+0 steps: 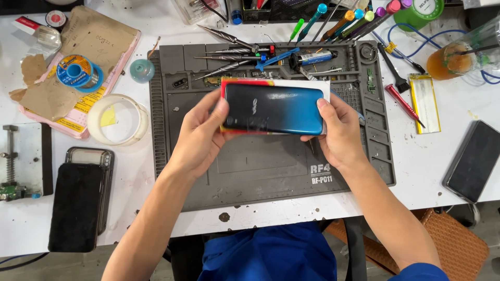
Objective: Finalizing the assembly of a mobile phone by screwing in internal parts, testing the charging, and attaching the back cover.
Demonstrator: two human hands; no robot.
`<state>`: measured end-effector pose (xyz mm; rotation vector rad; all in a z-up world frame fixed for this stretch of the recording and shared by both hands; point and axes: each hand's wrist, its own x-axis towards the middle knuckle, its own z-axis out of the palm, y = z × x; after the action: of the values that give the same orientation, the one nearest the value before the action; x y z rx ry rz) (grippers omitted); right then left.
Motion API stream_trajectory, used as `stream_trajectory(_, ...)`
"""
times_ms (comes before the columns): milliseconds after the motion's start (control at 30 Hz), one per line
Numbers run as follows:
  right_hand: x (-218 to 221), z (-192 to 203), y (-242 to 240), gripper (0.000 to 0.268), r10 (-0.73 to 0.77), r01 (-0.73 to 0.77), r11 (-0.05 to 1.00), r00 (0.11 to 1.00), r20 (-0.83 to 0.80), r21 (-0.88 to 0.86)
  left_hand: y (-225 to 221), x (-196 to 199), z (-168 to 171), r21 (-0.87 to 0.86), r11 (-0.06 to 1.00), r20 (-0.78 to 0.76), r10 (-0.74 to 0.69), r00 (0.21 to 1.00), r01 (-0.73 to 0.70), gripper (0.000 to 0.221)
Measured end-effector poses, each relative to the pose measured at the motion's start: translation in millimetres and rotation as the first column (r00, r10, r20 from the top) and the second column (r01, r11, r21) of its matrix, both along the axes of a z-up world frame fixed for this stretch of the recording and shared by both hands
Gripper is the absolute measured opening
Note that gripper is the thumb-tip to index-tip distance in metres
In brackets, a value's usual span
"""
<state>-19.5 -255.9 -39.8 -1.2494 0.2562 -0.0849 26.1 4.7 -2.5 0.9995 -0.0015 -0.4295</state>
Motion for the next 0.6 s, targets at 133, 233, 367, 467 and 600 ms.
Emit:
stream_trajectory(133,-5,27,20,0.047,0.049,-0.053,0.992,0.998,0.039,0.112,-4,1,-25,-0.325,0.945,0.038,-0.034,0.999,0.045,0.059)
stream_trajectory(233,-10,12,14,0.063,0.257,-0.255,0.965,0.966,-0.027,0.055,-14,-8,-20,-0.169,0.984,0.130,-0.039,0.991,0.061,0.082)
stream_trajectory(367,-14,3,20,0.080,0.324,-0.322,0.945,0.946,-0.029,0.063,-13,-10,0,0.020,0.998,0.136,-0.066,0.988,0.064,0.066)
stream_trajectory(467,-13,6,20,0.079,0.379,-0.379,0.925,0.925,-0.036,-0.002,-11,-11,-6,0.090,0.994,0.120,-0.067,0.990,0.057,0.064)
stream_trajectory(600,-13,12,25,0.074,0.372,-0.374,0.926,0.927,-0.048,-0.045,-16,-13,-14,0.187,0.981,0.159,0.020,0.987,-0.050,0.064)
